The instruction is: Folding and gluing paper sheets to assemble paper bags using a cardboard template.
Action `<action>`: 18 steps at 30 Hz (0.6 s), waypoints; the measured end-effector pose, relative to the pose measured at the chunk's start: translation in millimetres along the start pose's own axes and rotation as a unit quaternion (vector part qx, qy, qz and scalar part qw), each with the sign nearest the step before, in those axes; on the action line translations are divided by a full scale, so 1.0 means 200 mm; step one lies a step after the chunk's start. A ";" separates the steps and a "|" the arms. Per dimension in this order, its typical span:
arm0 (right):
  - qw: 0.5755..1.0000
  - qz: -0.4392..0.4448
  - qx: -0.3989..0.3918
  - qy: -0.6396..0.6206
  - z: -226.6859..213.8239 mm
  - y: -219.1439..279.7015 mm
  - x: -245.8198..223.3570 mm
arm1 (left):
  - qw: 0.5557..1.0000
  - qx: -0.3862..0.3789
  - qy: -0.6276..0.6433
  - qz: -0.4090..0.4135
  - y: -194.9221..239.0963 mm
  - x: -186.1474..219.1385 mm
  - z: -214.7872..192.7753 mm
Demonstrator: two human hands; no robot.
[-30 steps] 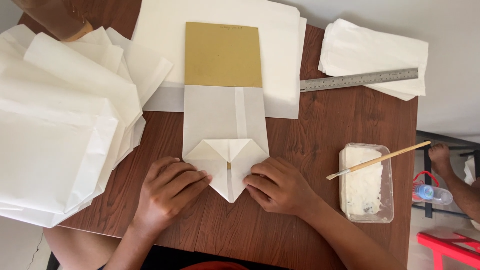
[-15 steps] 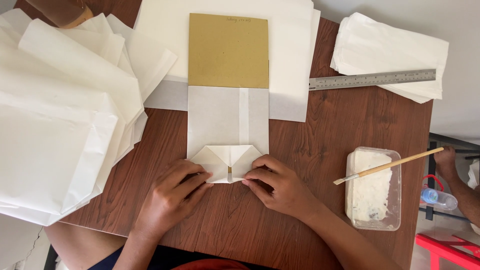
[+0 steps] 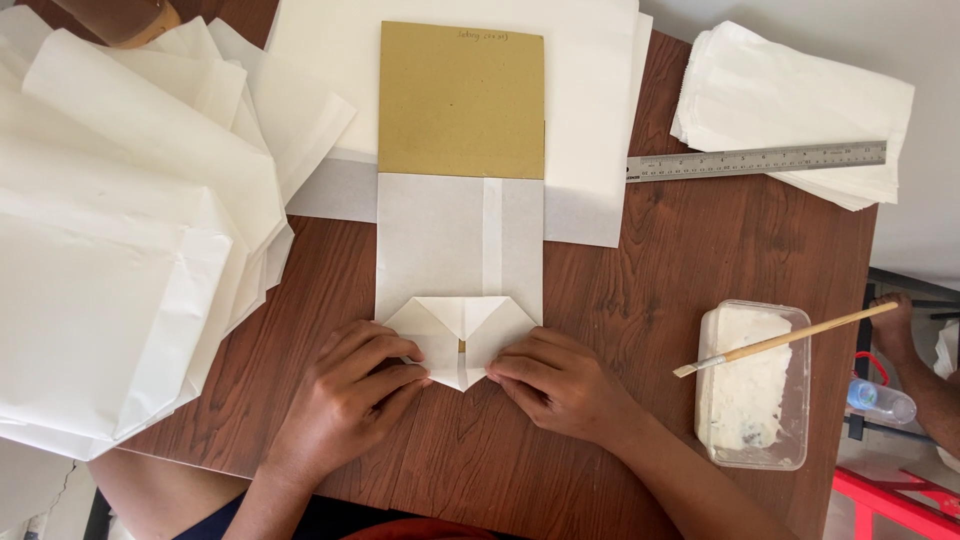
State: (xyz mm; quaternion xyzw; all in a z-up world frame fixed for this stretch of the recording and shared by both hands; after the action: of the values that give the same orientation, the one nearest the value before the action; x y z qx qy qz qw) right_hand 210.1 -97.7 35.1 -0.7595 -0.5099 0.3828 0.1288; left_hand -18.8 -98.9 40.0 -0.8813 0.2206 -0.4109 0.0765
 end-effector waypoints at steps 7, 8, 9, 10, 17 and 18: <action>0.997 0.066 0.014 -0.041 0.00 -0.01 0.02 | 0.999 0.035 0.000 0.014 0.00 0.02 0.00; 0.995 0.080 0.018 -0.054 0.00 0.00 0.03 | 0.999 0.050 0.007 0.006 0.00 0.02 -0.01; 0.995 0.081 0.018 -0.053 0.00 -0.01 0.03 | 0.999 0.049 0.008 0.006 -0.01 0.02 -0.02; 0.993 0.099 0.019 -0.062 0.00 -0.01 0.04 | 0.999 0.046 -0.006 0.011 -0.02 0.03 -0.02; 0.987 0.141 0.013 -0.074 0.00 -0.01 0.06 | 1.000 0.006 -0.001 -0.011 -0.08 0.03 -0.02; 0.987 0.141 0.013 -0.073 0.00 -0.01 0.06 | 1.000 0.007 -0.002 -0.010 -0.08 0.03 -0.03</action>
State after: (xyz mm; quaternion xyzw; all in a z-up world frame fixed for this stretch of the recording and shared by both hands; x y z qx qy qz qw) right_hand 210.9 -86.5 30.6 -0.7917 -0.4010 0.4585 0.0462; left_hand -13.3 -86.9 53.2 -0.8835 0.2091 -0.4116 0.0787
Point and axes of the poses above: each hand's wrist, its own y-axis away from the middle knuckle, its own z-axis out of the palm, x = y × z, the point moved 4 cm from there along -y, towards the middle knuckle, and after that the axes turned 14 degrees about -z, right-handed, at the moved point
